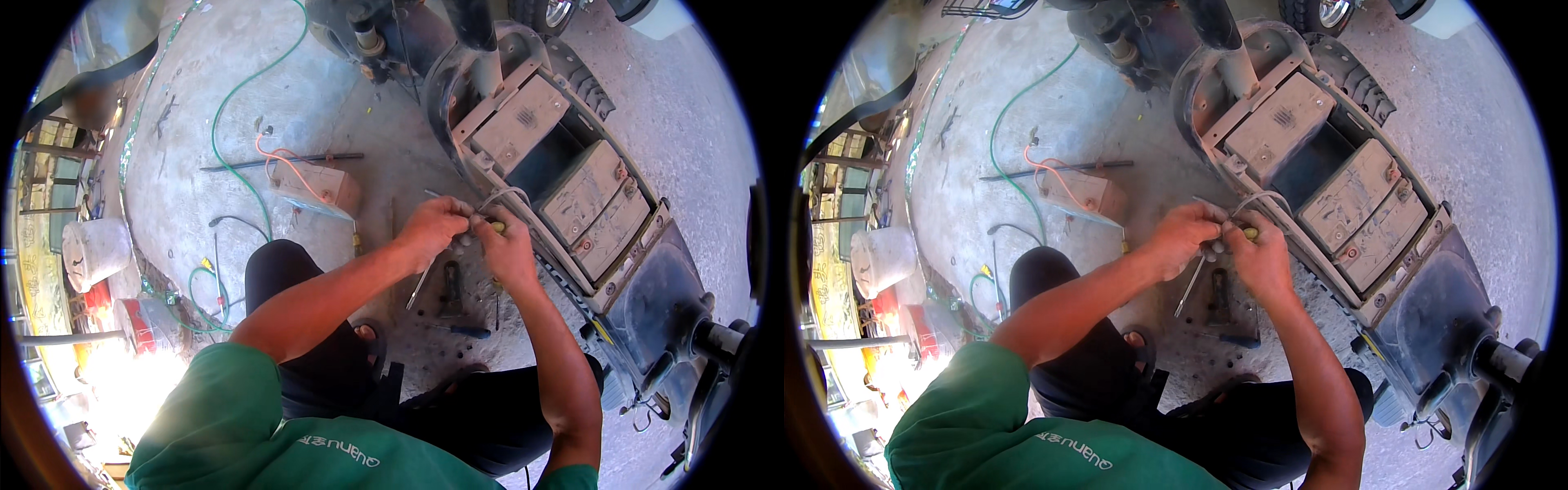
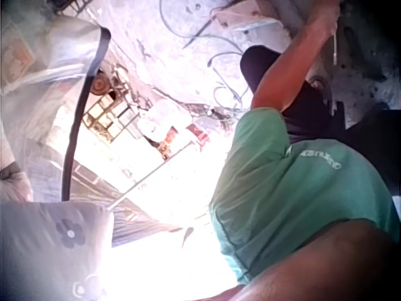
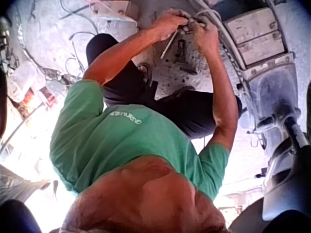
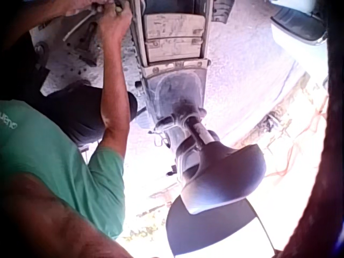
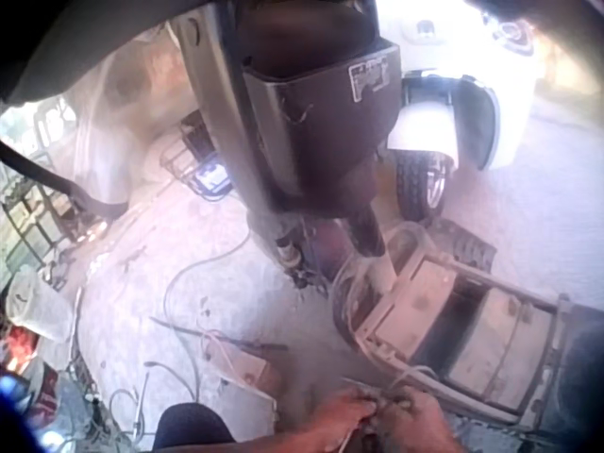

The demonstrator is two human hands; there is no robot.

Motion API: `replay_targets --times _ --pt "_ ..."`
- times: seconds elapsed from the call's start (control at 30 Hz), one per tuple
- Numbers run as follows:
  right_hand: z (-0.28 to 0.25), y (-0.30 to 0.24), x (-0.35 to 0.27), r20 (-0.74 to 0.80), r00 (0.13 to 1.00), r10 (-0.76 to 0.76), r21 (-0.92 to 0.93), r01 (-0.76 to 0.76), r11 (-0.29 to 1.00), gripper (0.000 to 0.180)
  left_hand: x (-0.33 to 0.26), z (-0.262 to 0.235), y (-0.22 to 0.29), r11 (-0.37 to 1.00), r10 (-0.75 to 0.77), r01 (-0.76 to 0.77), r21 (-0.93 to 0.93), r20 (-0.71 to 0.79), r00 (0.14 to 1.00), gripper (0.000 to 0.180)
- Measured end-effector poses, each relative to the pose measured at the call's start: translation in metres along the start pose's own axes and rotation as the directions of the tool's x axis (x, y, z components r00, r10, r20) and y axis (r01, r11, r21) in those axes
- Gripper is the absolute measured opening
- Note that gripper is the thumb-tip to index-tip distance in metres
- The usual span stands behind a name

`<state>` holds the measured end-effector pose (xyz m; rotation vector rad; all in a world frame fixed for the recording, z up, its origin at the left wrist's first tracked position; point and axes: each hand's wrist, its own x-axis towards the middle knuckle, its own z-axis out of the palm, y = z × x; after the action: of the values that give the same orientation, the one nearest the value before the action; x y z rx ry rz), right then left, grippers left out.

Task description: The person uses a yellow screwdriver to loosen and remove screws from a metal bracket securing a battery inside a scooter. They then lift the battery out of the compartment and place it on the floor.

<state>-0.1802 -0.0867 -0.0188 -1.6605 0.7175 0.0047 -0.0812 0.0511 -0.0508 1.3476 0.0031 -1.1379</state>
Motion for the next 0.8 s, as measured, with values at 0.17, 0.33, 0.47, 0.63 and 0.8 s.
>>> replay_targets --times 0.17,0.33,0.47,0.63,0.8 --pt "0.006 0.014 0.008 -0.010 0.996 -0.089 0.103 0.089 0.991 0.021 -0.003 -0.002 -0.003 0.977 -0.067 0.072 -0.199 0.031 0.997 0.020" --pt "0.004 0.009 0.005 0.095 0.995 0.026 0.336 -0.057 0.940 0.011 -0.001 -0.016 -0.004 0.884 -0.132 0.201 -0.422 0.186 0.974 0.026" --pt "-0.002 -0.003 -0.002 0.110 0.993 0.044 0.141 -0.060 0.988 0.016 0.000 -0.016 -0.007 0.958 -0.224 0.223 -0.180 0.016 0.975 0.030" --pt "-0.007 -0.013 -0.015 0.167 0.986 -0.020 0.167 -0.008 0.986 0.015 0.018 -0.033 -0.039 0.866 -0.092 0.144 0.479 -0.130 0.987 0.031" --pt "-0.010 -0.015 -0.031 0.236 0.958 -0.165 0.295 0.091 0.951 0.014 0.043 -0.072 -0.091 0.572 -0.119 0.186 0.799 -0.143 0.983 0.041"
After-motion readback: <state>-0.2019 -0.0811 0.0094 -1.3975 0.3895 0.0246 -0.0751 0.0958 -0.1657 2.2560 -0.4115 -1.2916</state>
